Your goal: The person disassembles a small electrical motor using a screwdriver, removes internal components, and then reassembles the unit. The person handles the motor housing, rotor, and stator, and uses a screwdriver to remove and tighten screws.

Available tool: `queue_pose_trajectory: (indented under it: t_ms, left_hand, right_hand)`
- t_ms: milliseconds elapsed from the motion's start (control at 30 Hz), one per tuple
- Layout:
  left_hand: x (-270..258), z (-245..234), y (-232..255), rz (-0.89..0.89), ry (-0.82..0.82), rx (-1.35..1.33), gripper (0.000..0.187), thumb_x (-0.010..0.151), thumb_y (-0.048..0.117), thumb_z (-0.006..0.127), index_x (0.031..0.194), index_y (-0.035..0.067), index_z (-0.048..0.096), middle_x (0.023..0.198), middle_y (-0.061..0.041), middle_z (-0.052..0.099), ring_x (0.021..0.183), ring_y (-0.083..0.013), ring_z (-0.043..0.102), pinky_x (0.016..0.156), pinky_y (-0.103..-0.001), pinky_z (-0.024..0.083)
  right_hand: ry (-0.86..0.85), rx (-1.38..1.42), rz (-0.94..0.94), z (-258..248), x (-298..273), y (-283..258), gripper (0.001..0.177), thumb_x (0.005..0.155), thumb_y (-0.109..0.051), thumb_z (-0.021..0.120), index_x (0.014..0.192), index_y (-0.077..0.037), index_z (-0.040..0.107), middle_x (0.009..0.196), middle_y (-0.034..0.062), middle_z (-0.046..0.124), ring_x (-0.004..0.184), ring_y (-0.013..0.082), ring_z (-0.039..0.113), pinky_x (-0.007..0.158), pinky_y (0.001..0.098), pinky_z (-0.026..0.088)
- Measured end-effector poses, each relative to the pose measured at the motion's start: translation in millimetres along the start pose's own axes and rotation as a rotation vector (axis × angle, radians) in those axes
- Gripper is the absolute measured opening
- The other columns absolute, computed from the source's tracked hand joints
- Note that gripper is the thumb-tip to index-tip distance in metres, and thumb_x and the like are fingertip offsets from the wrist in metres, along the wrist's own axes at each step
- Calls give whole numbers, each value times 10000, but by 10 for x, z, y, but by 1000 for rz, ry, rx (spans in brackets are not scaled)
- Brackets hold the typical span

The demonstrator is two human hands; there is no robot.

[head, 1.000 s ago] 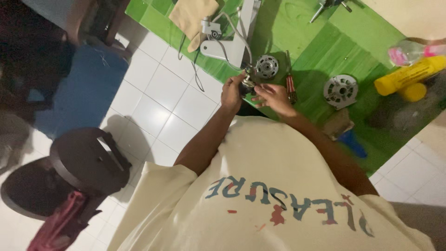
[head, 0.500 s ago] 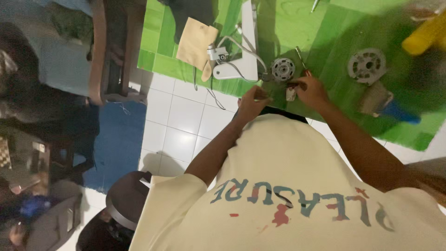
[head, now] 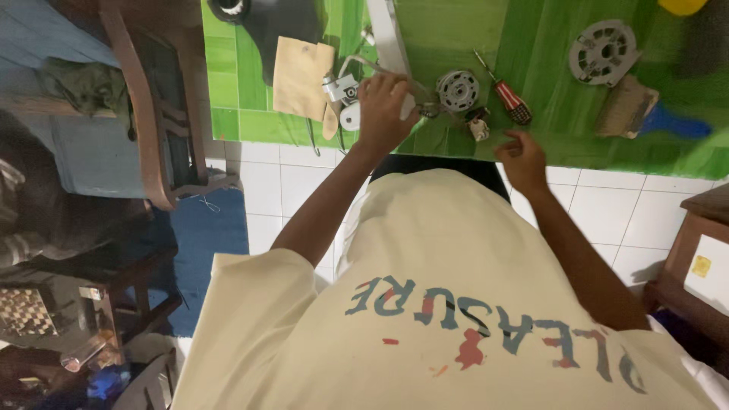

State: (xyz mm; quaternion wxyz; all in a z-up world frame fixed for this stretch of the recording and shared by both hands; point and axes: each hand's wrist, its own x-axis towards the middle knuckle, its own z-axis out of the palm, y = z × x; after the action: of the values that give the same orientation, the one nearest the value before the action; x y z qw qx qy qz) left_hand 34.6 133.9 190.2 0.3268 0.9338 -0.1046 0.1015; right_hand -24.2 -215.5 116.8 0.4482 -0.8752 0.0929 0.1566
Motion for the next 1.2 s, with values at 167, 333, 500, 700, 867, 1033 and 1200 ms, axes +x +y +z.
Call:
queue_pose_trajectory:
  t_ms: [167, 333, 500, 700, 867, 1033, 1200]
  left_hand:
    - [133, 337, 34, 123, -147, 128, 403, 746, 301, 808, 1065, 95, 673, 1187, -120, 617, 1244, -343, 517, 1147, -731, 162]
    - [23, 543, -123, 160, -229, 366, 291, 854, 227, 748, 1113, 103, 697, 1256, -102, 618, 1334, -307, 495, 1182, -746, 154]
    - [-134, 425, -122, 118, -217, 342, 248, 936, 206, 736, 1164, 116, 698, 1345, -96, 603, 1387, -301, 469, 1228, -682, 198]
    - [-257, 77, 89, 0, -165, 298, 519, 861, 345, 804, 1272, 57, 671, 1477, -152, 495, 1448, -337, 354, 1207, -686, 143]
    - [-312, 110, 213, -92, -174, 288, 605, 826, 295, 840, 1362, 87, 651, 1626, -117, 403, 1561, -304, 223, 1242, -664, 144]
    - [-329, 219, 173, -118, -90, 203, 560, 821, 134, 859, 1339, 71, 657, 1630, -118, 414, 1557, -352, 304, 1211, -562, 364]
    - [-307, 255, 135, -82, -17, 144, 411, 811, 87, 863, 1178, 70, 680, 1594, -118, 463, 1528, -370, 368, 1171, -515, 471]
  right_hand:
    - [-67, 137, -149, 330, 98, 35, 571, 865, -90, 732, 1406, -28, 559, 1205, 134, 691, 1050, 211, 666, 899, 347, 546]
    - [18, -137, -192, 177, 183, -20, 392, 955, -89, 716, 1342, -112, 657, 1216, 130, 705, 1103, 249, 706, 886, 388, 573]
    - [248, -386, -383, -197, 158, -332, 535, 890, -85, 799, 1380, -59, 588, 1284, 224, 576, 1216, 396, 543, 1008, 506, 462]
    - [182, -390, -457, -309, 398, -220, 578, 855, -137, 834, 1369, -52, 583, 1263, 207, 589, 1190, 414, 541, 1002, 526, 454]
    - [133, -371, -457, -266, 660, 26, 498, 904, -190, 862, 1310, -61, 604, 1184, 204, 595, 1103, 415, 572, 919, 525, 464]
    - [141, -429, -408, -413, 772, 149, 474, 893, -165, 841, 1300, -66, 621, 1164, 202, 590, 1074, 401, 585, 893, 527, 463]
    - [201, -461, -377, -689, 718, 346, 454, 903, -167, 848, 1280, -51, 623, 1150, 201, 582, 1066, 399, 580, 886, 525, 453]
